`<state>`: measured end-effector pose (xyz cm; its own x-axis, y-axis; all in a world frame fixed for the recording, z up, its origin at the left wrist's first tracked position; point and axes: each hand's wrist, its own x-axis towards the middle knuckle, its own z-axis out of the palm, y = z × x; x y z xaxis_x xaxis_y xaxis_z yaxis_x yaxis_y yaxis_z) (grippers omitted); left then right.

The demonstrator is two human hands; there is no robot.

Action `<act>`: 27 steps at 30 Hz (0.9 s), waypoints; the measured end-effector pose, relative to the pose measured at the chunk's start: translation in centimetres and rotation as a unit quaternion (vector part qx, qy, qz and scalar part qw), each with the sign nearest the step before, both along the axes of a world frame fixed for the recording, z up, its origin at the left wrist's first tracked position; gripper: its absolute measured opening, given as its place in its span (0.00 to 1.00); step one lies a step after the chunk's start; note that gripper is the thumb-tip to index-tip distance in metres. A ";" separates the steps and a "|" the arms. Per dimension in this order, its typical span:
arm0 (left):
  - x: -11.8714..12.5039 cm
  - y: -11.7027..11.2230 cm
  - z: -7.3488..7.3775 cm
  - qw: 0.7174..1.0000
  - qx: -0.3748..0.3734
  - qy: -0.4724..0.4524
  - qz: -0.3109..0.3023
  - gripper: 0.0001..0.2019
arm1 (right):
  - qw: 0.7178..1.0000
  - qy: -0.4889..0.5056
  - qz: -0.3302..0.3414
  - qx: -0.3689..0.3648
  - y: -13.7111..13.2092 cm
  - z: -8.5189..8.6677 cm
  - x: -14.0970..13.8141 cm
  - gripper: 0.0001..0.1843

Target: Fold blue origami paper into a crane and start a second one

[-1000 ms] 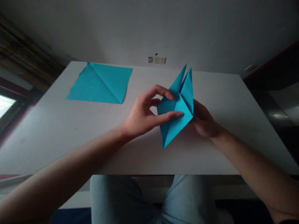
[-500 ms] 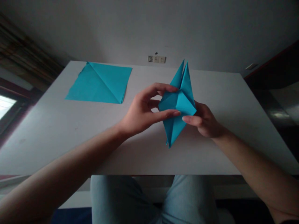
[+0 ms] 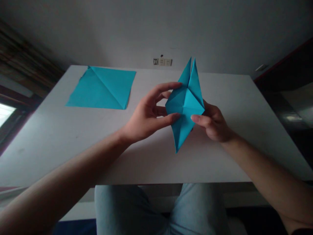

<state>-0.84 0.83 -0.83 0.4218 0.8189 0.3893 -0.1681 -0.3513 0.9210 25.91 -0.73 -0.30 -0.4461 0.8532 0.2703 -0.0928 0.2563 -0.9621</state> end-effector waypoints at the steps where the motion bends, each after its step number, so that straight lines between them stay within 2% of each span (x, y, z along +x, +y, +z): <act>1: 0.0 0.1 0.0 1.000 0.001 0.000 0.002 0.36 | 1.000 -0.001 0.005 0.008 0.0 -0.1 0.1 0.04; 3: 0.1 0.2 -0.1 1.000 0.008 -0.002 0.013 0.34 | 1.000 -0.003 0.006 0.029 0.1 -0.2 0.3 0.07; 6: 0.3 0.4 -0.2 0.998 0.003 -0.007 0.061 0.28 | 0.997 -0.023 -0.032 0.070 0.2 -0.2 0.3 0.13; 9: 0.3 0.4 -0.2 0.996 -0.018 -0.018 0.082 0.29 | 0.986 -0.080 -0.097 0.113 0.2 0.0 0.1 0.11; 12: 0.3 0.1 -0.1 0.995 -0.042 -0.001 0.089 0.30 | 0.974 -0.120 -0.130 0.140 0.0 0.2 -0.1 0.11; 15: 0.4 0.0 0.0 0.992 -0.068 0.044 0.101 0.28 | 0.975 -0.122 -0.134 0.131 -0.1 0.1 -0.2 0.09; 19: 0.3 0.3 -0.5 0.991 -0.048 0.040 0.116 0.19 | 0.984 -0.094 -0.137 0.071 0.0 0.0 -0.2 0.10; 23: 0.0 0.7 -0.7 0.986 -0.040 0.052 0.152 0.16 | 0.991 -0.078 -0.101 0.049 -0.1 -0.2 0.0 0.22; 25: -0.2 1.0 -0.7 0.986 -0.018 0.060 0.155 0.13 | 0.988 -0.107 -0.090 0.061 -0.2 -0.1 0.2 0.27; 27: -0.5 1.5 -0.8 0.987 0.001 0.082 0.137 0.10 | 0.978 -0.156 -0.083 0.113 0.0 0.1 0.6 0.25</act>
<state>-1.31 2.36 -1.62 0.2420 0.9104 0.3357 0.0850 -0.3645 0.9273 26.48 -0.77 -0.22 -0.3967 0.8553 0.3333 0.2576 0.4522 -0.8539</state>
